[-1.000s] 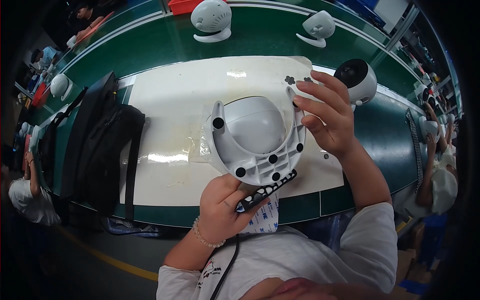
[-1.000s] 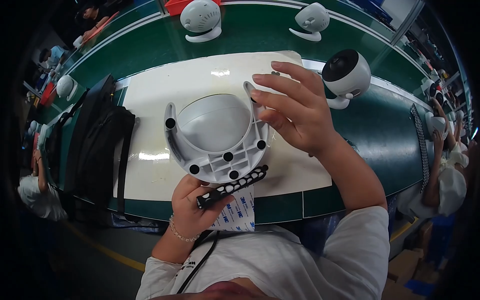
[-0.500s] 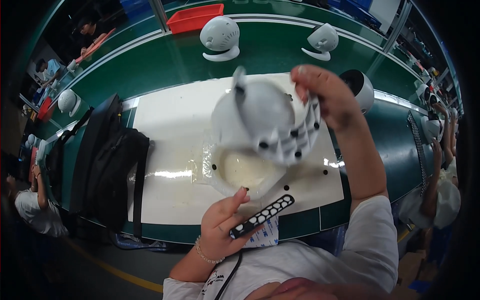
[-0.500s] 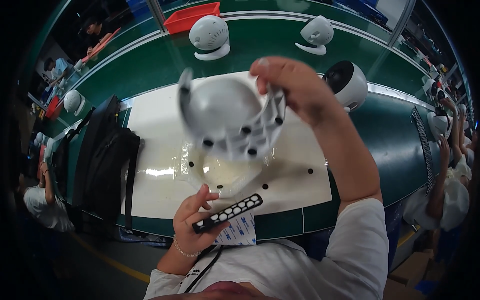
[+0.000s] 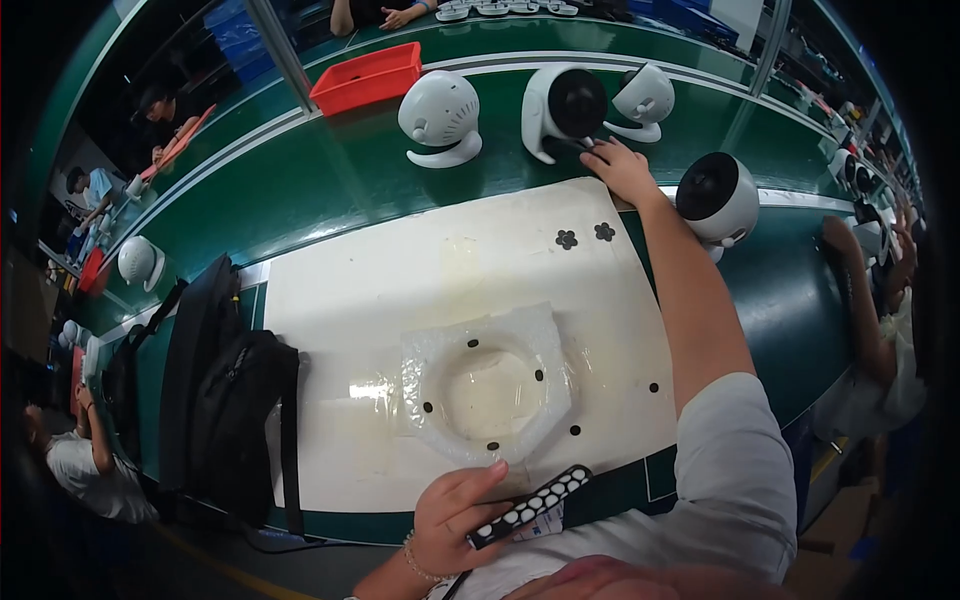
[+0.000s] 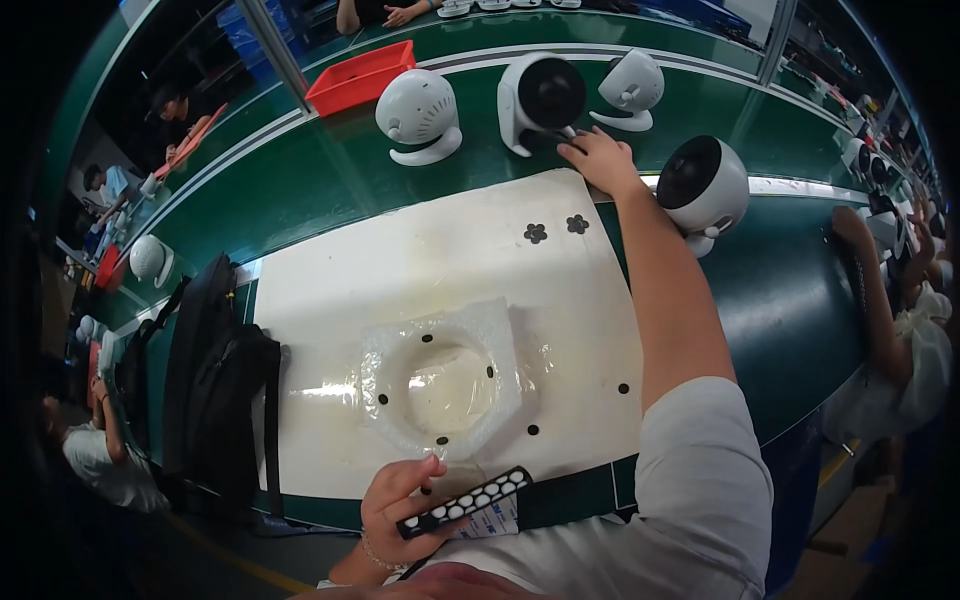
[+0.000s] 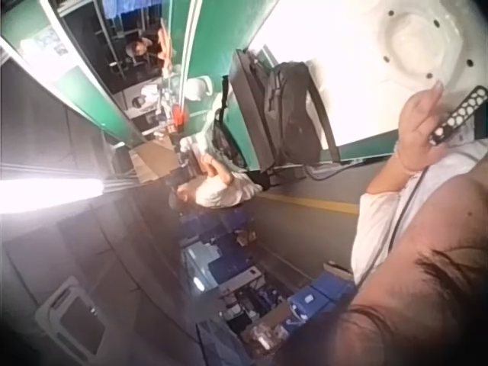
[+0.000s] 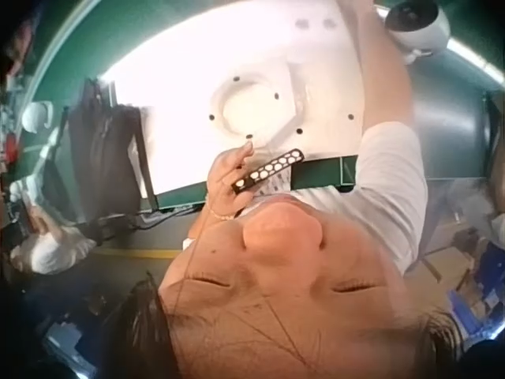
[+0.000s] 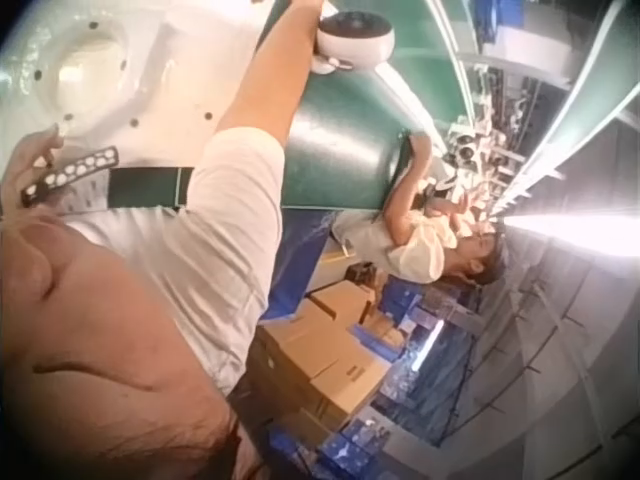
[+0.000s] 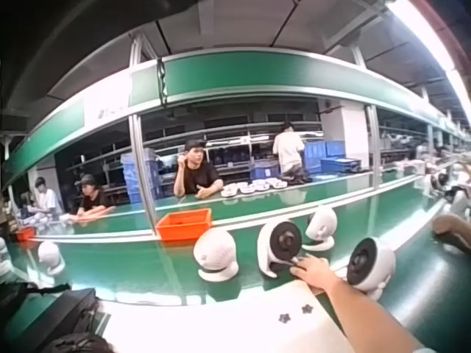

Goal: Assembling security camera housings by attaching small black circular pads to the base.

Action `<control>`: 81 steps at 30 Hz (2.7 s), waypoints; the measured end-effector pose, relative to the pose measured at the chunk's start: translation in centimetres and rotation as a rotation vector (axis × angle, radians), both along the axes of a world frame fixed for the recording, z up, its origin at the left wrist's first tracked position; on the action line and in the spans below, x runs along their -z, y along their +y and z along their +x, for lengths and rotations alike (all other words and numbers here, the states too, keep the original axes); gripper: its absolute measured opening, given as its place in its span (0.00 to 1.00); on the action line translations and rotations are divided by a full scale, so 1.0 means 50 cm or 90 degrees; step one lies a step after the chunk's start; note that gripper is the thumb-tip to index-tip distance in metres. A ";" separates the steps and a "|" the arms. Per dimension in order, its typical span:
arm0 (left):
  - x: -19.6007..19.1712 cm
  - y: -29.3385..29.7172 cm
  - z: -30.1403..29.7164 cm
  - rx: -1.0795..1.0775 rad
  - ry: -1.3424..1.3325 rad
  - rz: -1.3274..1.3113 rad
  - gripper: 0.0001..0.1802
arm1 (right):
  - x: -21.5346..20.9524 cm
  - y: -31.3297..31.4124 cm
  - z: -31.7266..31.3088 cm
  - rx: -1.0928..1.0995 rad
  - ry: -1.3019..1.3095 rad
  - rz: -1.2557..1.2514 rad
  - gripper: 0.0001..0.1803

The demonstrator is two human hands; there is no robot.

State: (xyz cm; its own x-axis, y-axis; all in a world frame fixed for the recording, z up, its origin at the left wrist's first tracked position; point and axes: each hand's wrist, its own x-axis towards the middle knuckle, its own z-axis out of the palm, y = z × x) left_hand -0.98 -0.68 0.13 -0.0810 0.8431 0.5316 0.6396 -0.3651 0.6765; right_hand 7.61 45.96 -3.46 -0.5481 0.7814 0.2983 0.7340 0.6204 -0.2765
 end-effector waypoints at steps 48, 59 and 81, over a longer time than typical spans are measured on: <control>0.010 -0.018 0.005 0.036 -0.387 -0.073 0.16 | -0.189 -0.532 0.028 -0.377 0.479 -0.527 0.24; -0.034 -0.025 0.023 0.003 -0.520 0.120 0.23 | -0.219 -0.632 0.108 -0.720 0.290 -0.079 0.19; -0.047 0.009 0.025 -0.115 -0.021 0.134 0.18 | -0.230 -0.643 0.111 -0.751 0.271 0.112 0.09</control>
